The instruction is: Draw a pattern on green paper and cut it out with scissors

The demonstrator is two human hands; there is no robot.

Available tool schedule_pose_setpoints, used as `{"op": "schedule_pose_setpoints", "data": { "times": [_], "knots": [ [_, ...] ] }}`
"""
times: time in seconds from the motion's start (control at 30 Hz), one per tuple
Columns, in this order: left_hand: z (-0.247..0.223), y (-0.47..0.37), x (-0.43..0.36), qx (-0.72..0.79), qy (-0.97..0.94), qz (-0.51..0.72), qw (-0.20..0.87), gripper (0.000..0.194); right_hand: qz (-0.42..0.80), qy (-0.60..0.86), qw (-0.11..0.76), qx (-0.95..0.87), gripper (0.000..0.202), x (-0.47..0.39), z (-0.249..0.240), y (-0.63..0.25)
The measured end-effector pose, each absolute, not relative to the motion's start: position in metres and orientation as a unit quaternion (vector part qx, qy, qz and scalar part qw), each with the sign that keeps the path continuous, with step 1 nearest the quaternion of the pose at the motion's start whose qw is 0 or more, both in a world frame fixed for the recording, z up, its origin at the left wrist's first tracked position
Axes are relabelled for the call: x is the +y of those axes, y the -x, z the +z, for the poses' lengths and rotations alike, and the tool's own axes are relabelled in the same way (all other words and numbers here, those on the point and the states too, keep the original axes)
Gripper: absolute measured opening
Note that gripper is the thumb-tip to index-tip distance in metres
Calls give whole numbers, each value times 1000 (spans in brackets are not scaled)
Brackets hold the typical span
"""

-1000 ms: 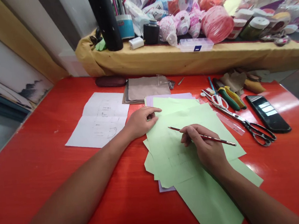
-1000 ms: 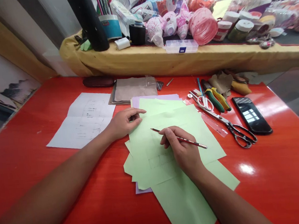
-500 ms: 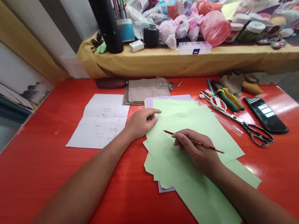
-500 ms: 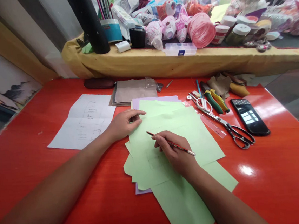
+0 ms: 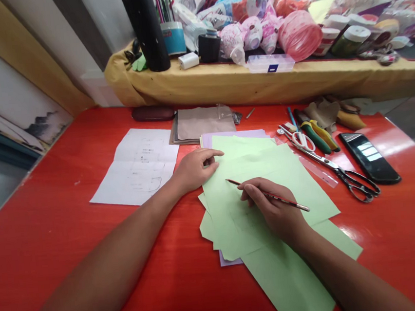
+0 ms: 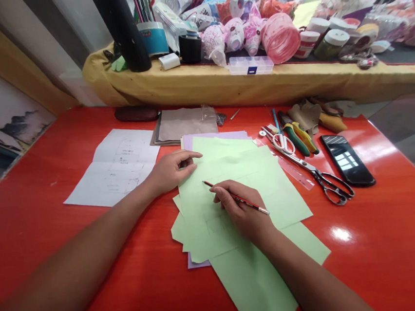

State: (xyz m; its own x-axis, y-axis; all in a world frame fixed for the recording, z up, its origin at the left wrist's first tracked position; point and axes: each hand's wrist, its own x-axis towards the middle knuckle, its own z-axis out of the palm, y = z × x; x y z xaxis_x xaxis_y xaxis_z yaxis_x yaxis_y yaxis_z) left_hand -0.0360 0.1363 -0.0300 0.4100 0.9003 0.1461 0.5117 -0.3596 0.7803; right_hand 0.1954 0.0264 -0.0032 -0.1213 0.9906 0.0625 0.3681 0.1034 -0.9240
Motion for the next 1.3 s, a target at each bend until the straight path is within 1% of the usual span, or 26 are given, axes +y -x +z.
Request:
{"op": "schedule_pose_setpoints", "data": {
  "times": [1.3],
  "knots": [
    [-31,35,137,457,-771,293,334,34,379,528,382,-657,27,27,-7,-196]
  ]
}}
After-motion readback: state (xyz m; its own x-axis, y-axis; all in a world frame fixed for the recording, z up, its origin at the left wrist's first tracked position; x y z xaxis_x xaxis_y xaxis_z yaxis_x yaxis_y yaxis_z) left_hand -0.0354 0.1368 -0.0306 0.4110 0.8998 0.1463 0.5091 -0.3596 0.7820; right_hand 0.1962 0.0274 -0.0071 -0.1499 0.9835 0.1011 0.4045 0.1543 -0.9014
